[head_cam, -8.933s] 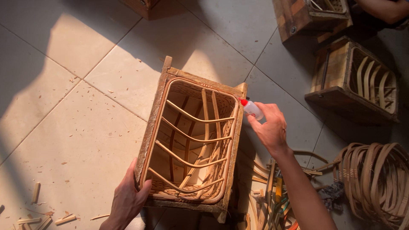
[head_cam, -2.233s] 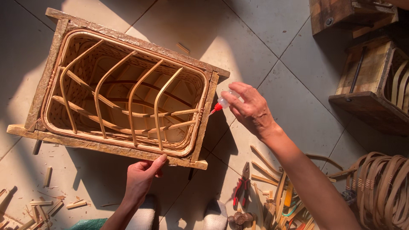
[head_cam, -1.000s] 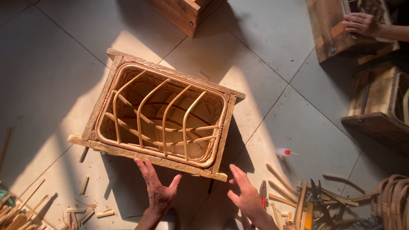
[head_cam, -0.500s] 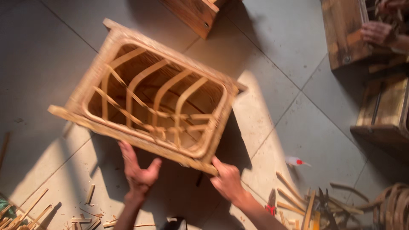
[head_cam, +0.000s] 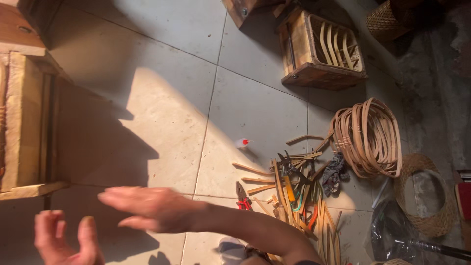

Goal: The person sits on the floor assembling a woven bamboo basket held in a wooden frame jig. They squeeze glue from a bottle along the basket rim, tap and press the rim with a hammer, trim protruding bamboo with a knife, and weave and tuck thin bamboo strips into the basket wall.

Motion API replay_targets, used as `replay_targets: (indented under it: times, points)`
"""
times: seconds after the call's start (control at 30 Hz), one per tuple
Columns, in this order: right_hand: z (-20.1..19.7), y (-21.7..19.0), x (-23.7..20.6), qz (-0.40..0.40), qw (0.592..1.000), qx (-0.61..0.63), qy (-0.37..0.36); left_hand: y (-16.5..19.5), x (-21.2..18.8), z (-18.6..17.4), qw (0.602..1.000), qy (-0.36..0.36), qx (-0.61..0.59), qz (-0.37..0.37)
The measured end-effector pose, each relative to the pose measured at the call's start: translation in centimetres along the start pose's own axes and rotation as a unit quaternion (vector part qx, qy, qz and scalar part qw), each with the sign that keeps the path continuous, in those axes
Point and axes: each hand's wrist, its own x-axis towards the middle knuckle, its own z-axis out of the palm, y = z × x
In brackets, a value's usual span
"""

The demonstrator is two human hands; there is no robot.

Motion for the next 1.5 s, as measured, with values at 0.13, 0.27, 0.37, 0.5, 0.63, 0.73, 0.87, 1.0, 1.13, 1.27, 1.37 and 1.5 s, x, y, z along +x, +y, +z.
replay_targets:
  times: [0.13,0.27,0.37,0.5,0.63,0.73,0.87,1.0,1.13,1.27,1.37,1.5]
  points:
    - [-10.8,7.3,-12.3,0.135,0.98,0.027,0.142,3.5,-2.8,5.7,0.984,-0.133,0.04,-0.11]
    - [-19.8,15.3,-23.3,0.383,0.865,0.04,0.322,6.7,-0.8,12.2,0.94,-0.294,0.125,-0.121]
    - [-22.0,21.3,-28.1,0.506,0.831,0.027,0.229,9.1,2.0,18.6,0.881,-0.419,0.201,-0.089]
    - [-18.1,26.9,-28.7,0.48,0.854,0.076,0.187,10.3,5.4,27.6,0.763,-0.577,0.287,-0.056]
    - [-14.8,30.0,-25.9,0.463,0.866,0.055,0.18,10.0,6.0,34.4,0.737,-0.629,0.242,-0.056]
    - [-15.5,31.8,-25.7,0.438,0.876,0.032,0.2,9.8,5.8,38.2,0.722,-0.634,0.266,-0.084]
    - [-19.7,35.2,-31.2,0.438,0.831,-0.01,0.344,8.6,5.7,41.3,0.703,-0.655,0.258,-0.107]
    - [-25.6,38.5,-41.3,0.502,0.77,-0.034,0.394,6.2,5.6,43.4,0.698,-0.661,0.237,-0.138]
    - [-27.4,41.9,-47.6,0.552,0.747,-0.046,0.367,4.2,4.6,47.3,0.726,-0.622,0.286,-0.07]
    - [-27.0,44.1,-48.1,0.564,0.718,-0.005,0.407,2.8,2.8,50.9,0.846,-0.464,0.261,0.039]
    - [-27.9,43.2,-47.2,0.557,0.742,0.02,0.373,1.1,2.0,52.4,0.885,-0.384,0.244,0.099]
    - [-32.2,37.3,-44.7,0.74,0.629,-0.06,0.231,-0.8,1.5,52.6,0.903,-0.332,0.219,0.164]
